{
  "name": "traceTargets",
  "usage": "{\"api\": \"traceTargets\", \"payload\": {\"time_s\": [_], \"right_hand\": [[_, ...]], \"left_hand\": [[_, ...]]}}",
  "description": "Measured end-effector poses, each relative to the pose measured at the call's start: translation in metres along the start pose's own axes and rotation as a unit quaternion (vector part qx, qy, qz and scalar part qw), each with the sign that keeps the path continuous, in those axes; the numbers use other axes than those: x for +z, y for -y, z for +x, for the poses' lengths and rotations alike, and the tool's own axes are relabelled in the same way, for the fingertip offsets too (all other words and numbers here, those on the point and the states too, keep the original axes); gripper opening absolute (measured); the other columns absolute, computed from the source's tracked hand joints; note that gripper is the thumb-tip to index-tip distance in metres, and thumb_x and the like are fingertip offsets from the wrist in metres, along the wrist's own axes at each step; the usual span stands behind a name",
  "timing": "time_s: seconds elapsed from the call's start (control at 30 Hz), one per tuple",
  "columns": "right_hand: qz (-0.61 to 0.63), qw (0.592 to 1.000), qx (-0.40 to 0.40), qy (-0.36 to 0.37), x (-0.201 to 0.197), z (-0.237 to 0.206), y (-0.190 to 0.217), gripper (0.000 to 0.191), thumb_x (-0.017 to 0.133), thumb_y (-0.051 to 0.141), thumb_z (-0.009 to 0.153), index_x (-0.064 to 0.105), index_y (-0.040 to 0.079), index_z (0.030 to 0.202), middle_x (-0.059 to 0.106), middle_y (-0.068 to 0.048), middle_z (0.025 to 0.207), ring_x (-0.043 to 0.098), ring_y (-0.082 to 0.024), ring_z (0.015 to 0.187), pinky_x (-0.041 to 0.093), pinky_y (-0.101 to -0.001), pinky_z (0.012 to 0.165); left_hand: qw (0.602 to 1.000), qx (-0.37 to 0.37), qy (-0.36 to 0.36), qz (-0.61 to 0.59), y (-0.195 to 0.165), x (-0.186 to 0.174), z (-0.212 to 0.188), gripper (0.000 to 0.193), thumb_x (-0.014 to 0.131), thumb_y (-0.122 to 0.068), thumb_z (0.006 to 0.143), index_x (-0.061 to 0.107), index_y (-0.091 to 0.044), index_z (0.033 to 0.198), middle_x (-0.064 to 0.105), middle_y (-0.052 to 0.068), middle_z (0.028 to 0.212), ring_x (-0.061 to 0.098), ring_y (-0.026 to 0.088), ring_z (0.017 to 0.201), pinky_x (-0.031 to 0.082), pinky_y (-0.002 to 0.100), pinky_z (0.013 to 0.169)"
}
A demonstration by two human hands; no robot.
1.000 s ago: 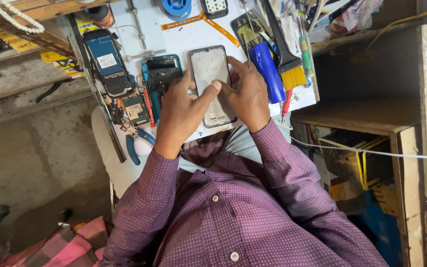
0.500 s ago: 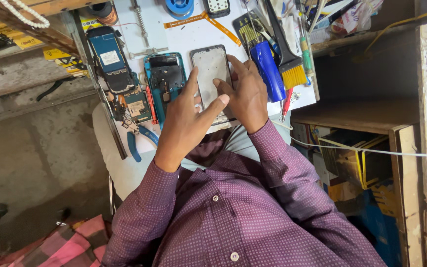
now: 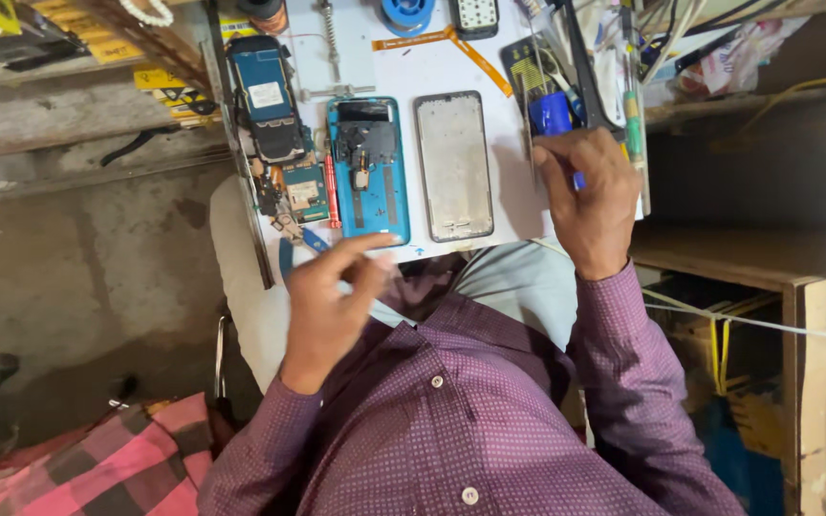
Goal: The person works at a cluttered repair bench with a disassembled smartphone. They handle the phone body and battery, set the frame down, apply adhesive from a small bottle along the phone frame, and press and smooth the adhesive around the frame edges by hand.
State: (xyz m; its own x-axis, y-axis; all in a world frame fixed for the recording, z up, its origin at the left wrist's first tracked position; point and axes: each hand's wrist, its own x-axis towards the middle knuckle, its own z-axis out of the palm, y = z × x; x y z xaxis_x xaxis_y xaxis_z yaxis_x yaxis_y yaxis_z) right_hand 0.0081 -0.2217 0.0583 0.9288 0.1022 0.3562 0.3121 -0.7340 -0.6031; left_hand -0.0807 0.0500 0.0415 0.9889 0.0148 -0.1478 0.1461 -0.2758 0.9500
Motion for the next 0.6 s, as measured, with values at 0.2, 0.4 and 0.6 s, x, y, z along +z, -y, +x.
{"api": "traceTargets", "payload": {"time_s": [0.2,0.4,0.6], "right_hand": [[0.041,0.998,-0.041,0.031,0.010,-0.019,0.001,0.009,0.077,0.004,0.099,0.069,0.000,0.100,0.071,-0.014,0.106,0.071,-0.027,0.099,0.054,-0.0345,0.083],[0.034,0.995,-0.003,0.091,0.028,-0.030,0.010,0.025,0.072,0.011,0.097,0.069,0.002,0.120,0.067,-0.015,0.123,0.071,-0.030,0.096,0.058,-0.0358,0.080],[-0.012,0.995,0.014,0.099,0.032,-0.035,0.014,0.028,0.072,0.018,0.097,0.070,0.005,0.122,0.067,-0.013,0.125,0.071,-0.030,0.093,0.056,-0.0371,0.076]], "left_hand": [[0.956,0.055,-0.278,0.080,0.031,-0.031,0.004,0.032,0.071,-0.012,0.105,0.063,0.000,0.133,0.067,0.010,0.117,0.059,0.013,0.102,0.048,0.030,0.093],[0.982,-0.033,-0.186,-0.011,0.056,-0.037,0.013,0.069,0.060,-0.032,0.108,0.029,0.001,0.161,0.048,0.019,0.157,0.049,0.025,0.141,0.037,0.035,0.115],[0.984,-0.039,-0.176,0.001,0.057,-0.033,0.014,0.074,0.054,-0.044,0.107,0.030,0.002,0.159,0.048,0.022,0.158,0.050,0.031,0.142,0.036,0.036,0.117]]}}
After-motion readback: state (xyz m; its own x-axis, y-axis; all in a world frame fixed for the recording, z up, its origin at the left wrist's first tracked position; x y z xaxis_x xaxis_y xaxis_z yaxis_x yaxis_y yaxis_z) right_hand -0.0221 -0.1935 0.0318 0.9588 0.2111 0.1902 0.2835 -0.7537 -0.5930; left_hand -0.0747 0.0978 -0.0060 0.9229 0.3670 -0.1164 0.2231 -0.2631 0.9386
